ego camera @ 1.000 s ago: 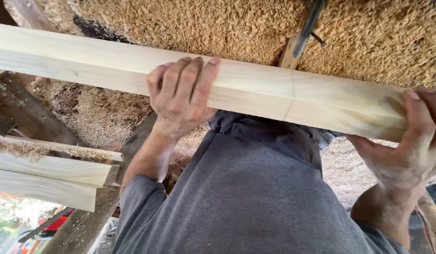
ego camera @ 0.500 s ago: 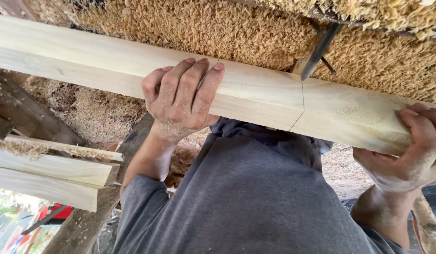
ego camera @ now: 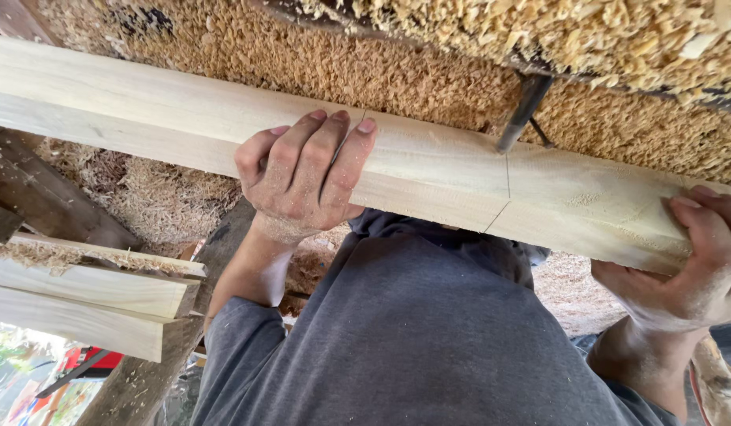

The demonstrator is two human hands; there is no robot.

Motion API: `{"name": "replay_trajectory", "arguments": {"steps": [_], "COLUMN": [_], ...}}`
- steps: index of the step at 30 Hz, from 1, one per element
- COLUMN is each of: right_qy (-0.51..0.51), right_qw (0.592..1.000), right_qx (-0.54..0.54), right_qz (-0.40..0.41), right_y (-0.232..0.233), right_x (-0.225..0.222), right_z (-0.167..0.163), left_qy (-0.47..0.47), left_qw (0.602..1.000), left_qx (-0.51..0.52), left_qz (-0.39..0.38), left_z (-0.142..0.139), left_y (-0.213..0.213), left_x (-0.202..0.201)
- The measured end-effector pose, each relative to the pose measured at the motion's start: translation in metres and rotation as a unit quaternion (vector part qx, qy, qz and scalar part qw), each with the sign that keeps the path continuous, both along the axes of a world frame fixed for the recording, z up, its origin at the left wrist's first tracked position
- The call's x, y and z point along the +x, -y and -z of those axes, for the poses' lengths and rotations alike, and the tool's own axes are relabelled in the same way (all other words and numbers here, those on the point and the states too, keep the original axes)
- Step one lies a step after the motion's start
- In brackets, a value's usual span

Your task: The person uses a drawknife to shave and shape a long wooden plank, repeatedly pulling the tool along the wood to remove shavings. The person adjusts the plank's position and continues shaping different sections.

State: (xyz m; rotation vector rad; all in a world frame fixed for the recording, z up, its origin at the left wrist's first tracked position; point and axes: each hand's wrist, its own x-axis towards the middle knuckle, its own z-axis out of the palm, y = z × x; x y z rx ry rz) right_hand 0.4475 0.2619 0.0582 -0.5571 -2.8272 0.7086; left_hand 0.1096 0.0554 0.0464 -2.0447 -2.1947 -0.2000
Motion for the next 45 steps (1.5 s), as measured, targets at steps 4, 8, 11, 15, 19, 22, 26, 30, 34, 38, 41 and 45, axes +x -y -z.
{"name": "replay_trajectory", "arguments": {"steps": [4, 8, 11, 15, 19, 22, 26, 30, 34, 38, 41, 45], "right_qy": [-0.035, -0.001, 0.018, 0.008, -0.009, -0.018, -0.002, 0.078, 0.098, 0.082, 0.06, 0.09], "right_qw": [0.999, 0.998, 0.995, 0.996, 0.998, 0.998, 0.995, 0.993, 0.971, 0.971, 0.973, 0.98], "right_qx": [0.035, -0.003, -0.02, -0.012, -0.028, -0.057, -0.071, 0.033, 0.202, 0.21, 0.189, 0.161], "right_qz": [-0.018, 0.06, 0.097, 0.088, 0.049, 0.034, 0.074, 0.077, 0.076, 0.085, 0.12, 0.072], "right_y": [-0.005, 0.001, 0.007, 0.006, -0.004, -0.013, -0.018, -0.011, -0.001, 0.017, 0.032, 0.031], "right_x": [0.002, 0.01, 0.013, 0.015, 0.02, 0.025, 0.022, 0.003, -0.013, -0.006, 0.007, 0.013], "right_z": [0.004, 0.005, 0.003, 0.003, 0.009, 0.013, 0.013, 0.006, 0.013, 0.023, 0.022, 0.009], "left_qy": [-0.024, -0.023, -0.02, -0.03, -0.045, -0.047, -0.034, -0.025, -0.011, 0.03, -0.015, 0.0], "left_qw": [1.0, 1.0, 1.0, 0.999, 0.998, 0.998, 0.998, 0.999, 0.999, 0.998, 1.0, 0.997], "left_qx": [0.001, 0.012, 0.007, 0.019, 0.034, 0.038, 0.058, 0.047, 0.034, -0.046, 0.0, 0.001], "left_qz": [-0.003, -0.002, -0.001, -0.001, -0.001, 0.003, 0.008, 0.009, 0.001, -0.013, 0.018, -0.071], "left_z": [0.004, 0.005, 0.006, 0.011, 0.019, 0.024, 0.026, 0.016, 0.003, -0.007, -0.003, -0.002], "left_y": [-0.002, -0.002, -0.001, 0.002, 0.004, 0.003, -0.01, -0.024, -0.024, -0.004, 0.007, 0.02], "left_x": [0.0, -0.001, -0.002, -0.002, -0.004, -0.007, -0.013, -0.012, -0.01, 0.0, 0.006, 0.015]}}
